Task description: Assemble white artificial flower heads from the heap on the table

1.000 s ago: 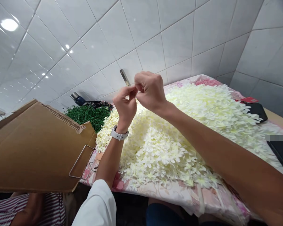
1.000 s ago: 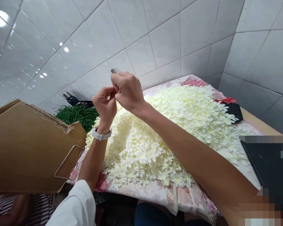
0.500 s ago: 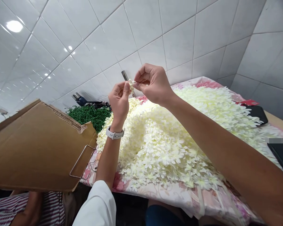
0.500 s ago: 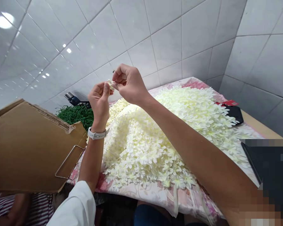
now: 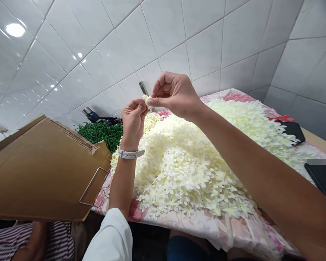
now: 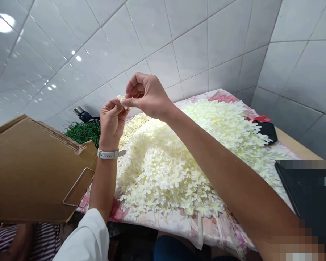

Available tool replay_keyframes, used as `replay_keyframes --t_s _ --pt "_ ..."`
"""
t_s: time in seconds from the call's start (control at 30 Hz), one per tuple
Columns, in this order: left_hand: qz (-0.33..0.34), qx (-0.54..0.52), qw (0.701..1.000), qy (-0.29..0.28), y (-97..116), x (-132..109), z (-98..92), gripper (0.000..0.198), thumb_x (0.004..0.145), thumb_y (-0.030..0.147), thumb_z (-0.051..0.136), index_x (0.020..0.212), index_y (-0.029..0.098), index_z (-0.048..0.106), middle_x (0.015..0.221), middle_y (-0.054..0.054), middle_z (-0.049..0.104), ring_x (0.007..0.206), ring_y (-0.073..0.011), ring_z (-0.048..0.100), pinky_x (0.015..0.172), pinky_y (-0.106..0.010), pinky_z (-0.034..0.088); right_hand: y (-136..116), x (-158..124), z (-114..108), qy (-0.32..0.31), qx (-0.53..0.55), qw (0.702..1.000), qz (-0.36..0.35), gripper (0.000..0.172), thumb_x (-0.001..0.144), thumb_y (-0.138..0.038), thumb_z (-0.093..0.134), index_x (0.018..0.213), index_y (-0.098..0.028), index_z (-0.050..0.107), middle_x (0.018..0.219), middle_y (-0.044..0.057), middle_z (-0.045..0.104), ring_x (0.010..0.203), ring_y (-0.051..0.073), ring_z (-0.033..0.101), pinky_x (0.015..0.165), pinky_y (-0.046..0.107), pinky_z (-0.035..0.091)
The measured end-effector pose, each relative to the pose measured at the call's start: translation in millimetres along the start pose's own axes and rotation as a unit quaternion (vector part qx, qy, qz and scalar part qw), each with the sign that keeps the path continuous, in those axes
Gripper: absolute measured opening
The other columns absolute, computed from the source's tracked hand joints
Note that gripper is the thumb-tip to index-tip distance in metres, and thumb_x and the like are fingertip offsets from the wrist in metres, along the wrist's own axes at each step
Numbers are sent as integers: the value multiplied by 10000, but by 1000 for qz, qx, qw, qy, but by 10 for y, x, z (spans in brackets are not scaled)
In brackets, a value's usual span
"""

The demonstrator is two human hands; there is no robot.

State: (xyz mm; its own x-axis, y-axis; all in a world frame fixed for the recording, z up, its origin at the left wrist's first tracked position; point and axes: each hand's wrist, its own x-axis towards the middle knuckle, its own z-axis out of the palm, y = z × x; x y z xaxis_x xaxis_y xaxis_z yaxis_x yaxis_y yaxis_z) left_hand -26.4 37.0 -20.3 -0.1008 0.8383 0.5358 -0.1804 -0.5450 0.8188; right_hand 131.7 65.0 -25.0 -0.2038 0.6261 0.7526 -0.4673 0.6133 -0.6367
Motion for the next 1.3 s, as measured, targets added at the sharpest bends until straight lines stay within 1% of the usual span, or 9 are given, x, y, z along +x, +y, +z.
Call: replay_keyframes --t_s 0.17,0.27,0.43,0.63,0.77,0.87,1.1,1.2,1.3 --pt "79 94 991 54 19 -37 48 227 703 365 908 684 204 749 631 35 664 598 -50 575 644 -198 510 19 7 11 17 -11 1000 -2 282 734 -200 860 809 -186 590 775 -12 617 734 108 603 722 302 590" --pt "59 67 995 33 45 -57 72 304 629 434 936 713 208 751 668 35 673 639 -51 592 664 -197 511 38 11 36 23 -21 1000 -4 258 769 -203 831 881 -187 600 775 -11 624 716 105 577 695 294 555" --pt "34 6 999 1 36 -32 37 317 547 338 988 665 175 743 670 27 679 645 -43 595 690 -193 521 38 -7 77 10 -17 1000 -1 254 763 -208 832 911 -173 629 754 -22 603 666 80 508 603 256 475" --pt "98 85 990 61 -27 -17 30 173 748 161 825 626 201 709 641 34 650 584 -49 536 618 -198 489 10 -27 124 -21 -8 1000 5 123 823 -219 766 851 -163 661 771 1 634 703 102 564 664 283 526" --pt "181 155 967 95 -12 -43 56 91 857 271 762 773 237 763 777 4 745 634 -82 598 644 -242 516 15 -16 126 15 -45 999 -10 36 872 -163 695 887 -161 663 826 8 655 722 99 570 708 284 530" --pt "194 179 958 113 19 -69 82 132 824 339 810 812 217 759 800 -3 749 670 -87 627 691 -254 533 44 -8 122 35 -70 997 -6 24 917 -155 646 901 -170 653 819 7 626 715 98 543 693 274 517" --pt "133 186 973 42 7 -71 108 375 838 528 759 697 194 663 653 2 651 594 -80 593 611 -237 500 135 8 90 47 -57 997 -15 136 959 -206 635 854 -213 548 773 -7 553 680 104 512 648 270 508" --pt "114 191 975 10 -18 -62 88 385 919 568 640 802 213 735 781 -22 714 699 -86 630 675 -219 521 148 9 69 35 -56 998 -14 207 955 -336 671 857 -229 523 762 -16 532 661 104 490 611 268 471" --pt "83 153 985 -16 -33 -80 99 272 831 481 782 935 230 769 902 -26 757 810 -100 680 761 -226 548 151 -1 79 26 -64 997 -27 256 945 -402 679 848 -233 512 775 -13 541 685 111 512 639 280 475"
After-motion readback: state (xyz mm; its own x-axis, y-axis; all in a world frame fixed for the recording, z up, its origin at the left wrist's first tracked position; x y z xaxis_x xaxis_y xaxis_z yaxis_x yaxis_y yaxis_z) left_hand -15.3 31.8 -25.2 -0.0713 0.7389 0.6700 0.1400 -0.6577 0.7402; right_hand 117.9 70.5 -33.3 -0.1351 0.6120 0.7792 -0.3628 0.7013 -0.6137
